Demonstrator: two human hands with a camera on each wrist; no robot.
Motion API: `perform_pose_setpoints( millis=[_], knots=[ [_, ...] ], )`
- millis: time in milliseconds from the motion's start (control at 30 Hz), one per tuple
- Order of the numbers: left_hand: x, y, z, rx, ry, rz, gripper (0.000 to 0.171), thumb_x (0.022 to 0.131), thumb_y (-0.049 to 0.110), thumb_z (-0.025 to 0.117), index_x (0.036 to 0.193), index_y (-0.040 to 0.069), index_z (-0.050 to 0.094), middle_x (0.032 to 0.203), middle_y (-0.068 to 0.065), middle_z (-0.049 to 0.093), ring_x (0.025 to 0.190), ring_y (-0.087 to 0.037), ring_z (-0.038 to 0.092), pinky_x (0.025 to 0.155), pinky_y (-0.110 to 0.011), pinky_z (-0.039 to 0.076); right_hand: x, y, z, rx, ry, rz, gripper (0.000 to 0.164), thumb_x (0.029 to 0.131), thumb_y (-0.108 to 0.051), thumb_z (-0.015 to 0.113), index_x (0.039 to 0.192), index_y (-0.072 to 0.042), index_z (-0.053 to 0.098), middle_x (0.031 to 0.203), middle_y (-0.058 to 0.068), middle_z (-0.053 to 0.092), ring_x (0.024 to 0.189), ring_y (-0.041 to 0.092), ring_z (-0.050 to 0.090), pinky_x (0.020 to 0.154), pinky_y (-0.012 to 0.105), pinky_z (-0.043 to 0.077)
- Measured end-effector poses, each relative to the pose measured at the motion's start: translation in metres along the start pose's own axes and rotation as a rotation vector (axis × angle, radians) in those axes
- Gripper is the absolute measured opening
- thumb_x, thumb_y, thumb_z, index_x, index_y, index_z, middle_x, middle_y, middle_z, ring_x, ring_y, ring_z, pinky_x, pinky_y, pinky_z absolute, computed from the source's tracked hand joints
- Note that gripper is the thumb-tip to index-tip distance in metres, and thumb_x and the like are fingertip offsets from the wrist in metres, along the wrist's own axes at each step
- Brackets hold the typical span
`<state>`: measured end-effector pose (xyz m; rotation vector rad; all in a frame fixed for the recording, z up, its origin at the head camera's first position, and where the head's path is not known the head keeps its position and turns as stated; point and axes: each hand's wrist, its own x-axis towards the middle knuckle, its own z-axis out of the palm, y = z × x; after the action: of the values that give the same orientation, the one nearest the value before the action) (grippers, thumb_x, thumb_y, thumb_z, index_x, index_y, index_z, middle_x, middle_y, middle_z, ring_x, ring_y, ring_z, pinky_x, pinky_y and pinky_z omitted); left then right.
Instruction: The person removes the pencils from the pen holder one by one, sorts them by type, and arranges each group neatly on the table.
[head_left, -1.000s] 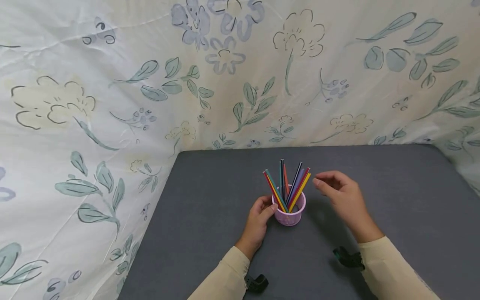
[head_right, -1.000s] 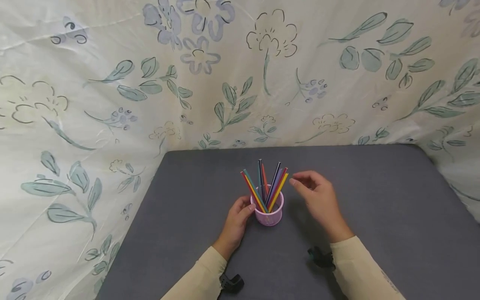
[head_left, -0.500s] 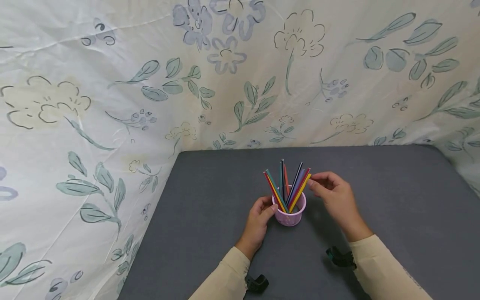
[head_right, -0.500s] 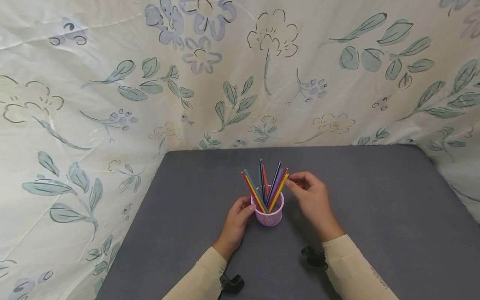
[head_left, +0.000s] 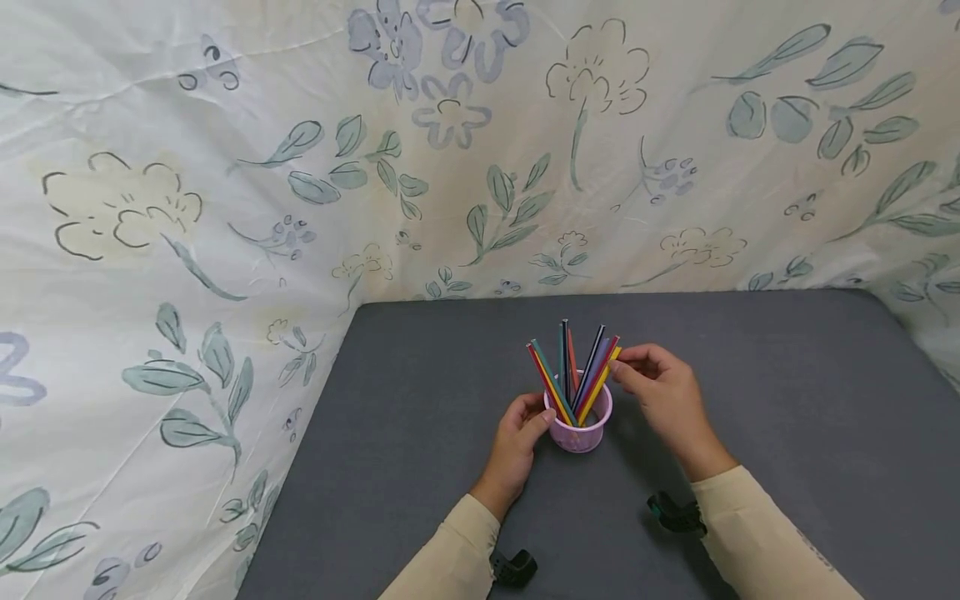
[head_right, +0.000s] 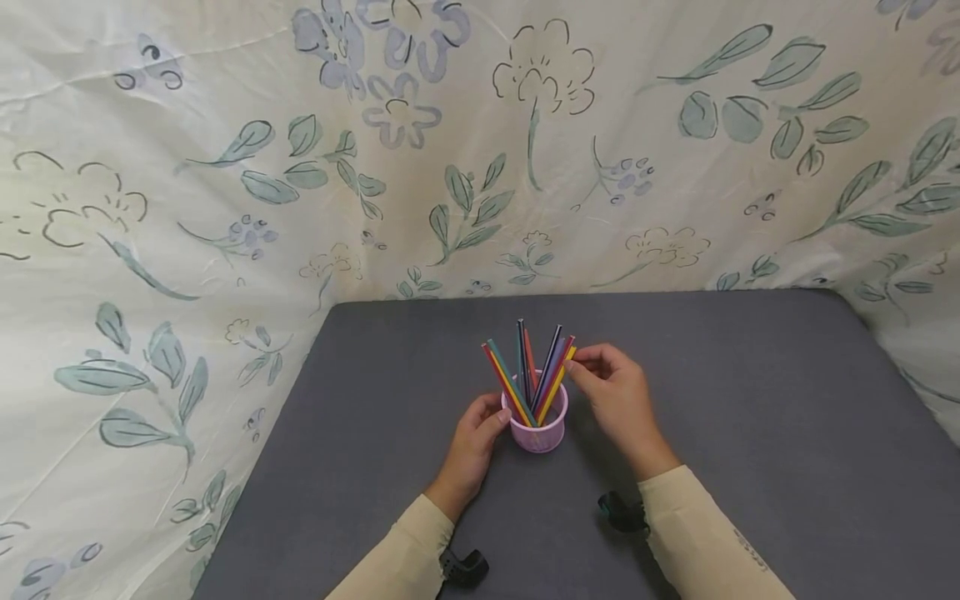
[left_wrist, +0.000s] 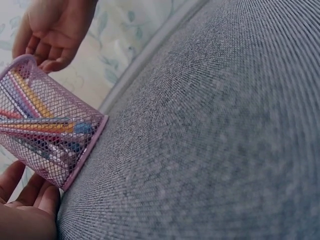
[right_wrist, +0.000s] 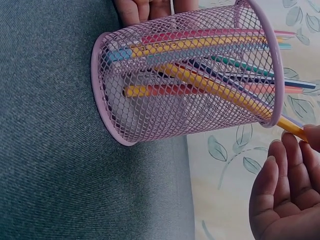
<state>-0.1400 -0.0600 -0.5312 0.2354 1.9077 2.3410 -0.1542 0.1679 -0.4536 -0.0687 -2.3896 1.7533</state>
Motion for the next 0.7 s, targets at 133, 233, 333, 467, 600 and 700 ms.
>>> perform_pose_setpoints(
  millis=[133,233,333,467,600,700],
  knots=[
    [-0.001,0.000,0.000,0.005,-0.003,0.003,0.039,0.108,0.016,0.062,0.137,-0.010,0.060,0.135,-0.019,0.067,0.124,-0.028,0.063,0.109,-0.032,0.046,0.000,0.001,0.001,0.008,-0.005,-0.014,0.026,0.107,-0.023,0.074,0.118,0.000,0.071,0.108,0.015,0.073,0.095,0.022,0.070,0.078,0.025,0.058],
    [-0.001,0.001,0.000,0.008,-0.006,0.012,0.040,0.108,0.016,0.062,0.137,-0.011,0.059,0.135,-0.020,0.066,0.124,-0.028,0.063,0.109,-0.032,0.046,0.000,0.000,0.001,0.008,0.002,-0.025,0.023,0.107,-0.020,0.074,0.117,0.001,0.070,0.107,0.015,0.072,0.092,0.021,0.069,0.076,0.026,0.058],
    [-0.002,0.001,0.000,-0.001,-0.010,0.018,0.039,0.107,0.015,0.062,0.137,-0.011,0.059,0.135,-0.021,0.066,0.123,-0.027,0.063,0.109,-0.032,0.046,-0.001,-0.002,0.000,0.011,0.015,-0.044,0.022,0.106,-0.017,0.075,0.117,0.002,0.069,0.106,0.016,0.071,0.088,0.021,0.068,0.073,0.025,0.058],
    [-0.003,0.001,0.001,-0.008,-0.008,0.016,0.039,0.107,0.014,0.063,0.137,-0.011,0.059,0.134,-0.020,0.066,0.123,-0.027,0.063,0.109,-0.032,0.046,-0.003,-0.006,-0.001,0.030,0.031,-0.077,0.023,0.106,-0.014,0.074,0.118,0.004,0.067,0.107,0.018,0.070,0.085,0.022,0.069,0.072,0.024,0.058],
    [-0.003,0.001,0.000,-0.003,-0.004,0.012,0.039,0.107,0.016,0.063,0.137,-0.009,0.060,0.135,-0.019,0.066,0.124,-0.027,0.063,0.110,-0.032,0.046,-0.003,-0.009,-0.003,0.055,0.040,-0.101,0.024,0.107,-0.012,0.073,0.120,0.006,0.065,0.110,0.020,0.069,0.085,0.020,0.071,0.074,0.025,0.060],
    [-0.003,0.000,0.000,-0.001,-0.003,0.012,0.039,0.108,0.016,0.063,0.137,-0.009,0.060,0.135,-0.019,0.066,0.125,-0.028,0.063,0.110,-0.033,0.046,-0.002,-0.010,-0.004,0.062,0.049,-0.103,0.024,0.107,-0.011,0.073,0.121,0.007,0.064,0.111,0.020,0.069,0.086,0.019,0.072,0.075,0.026,0.061]
  ],
)
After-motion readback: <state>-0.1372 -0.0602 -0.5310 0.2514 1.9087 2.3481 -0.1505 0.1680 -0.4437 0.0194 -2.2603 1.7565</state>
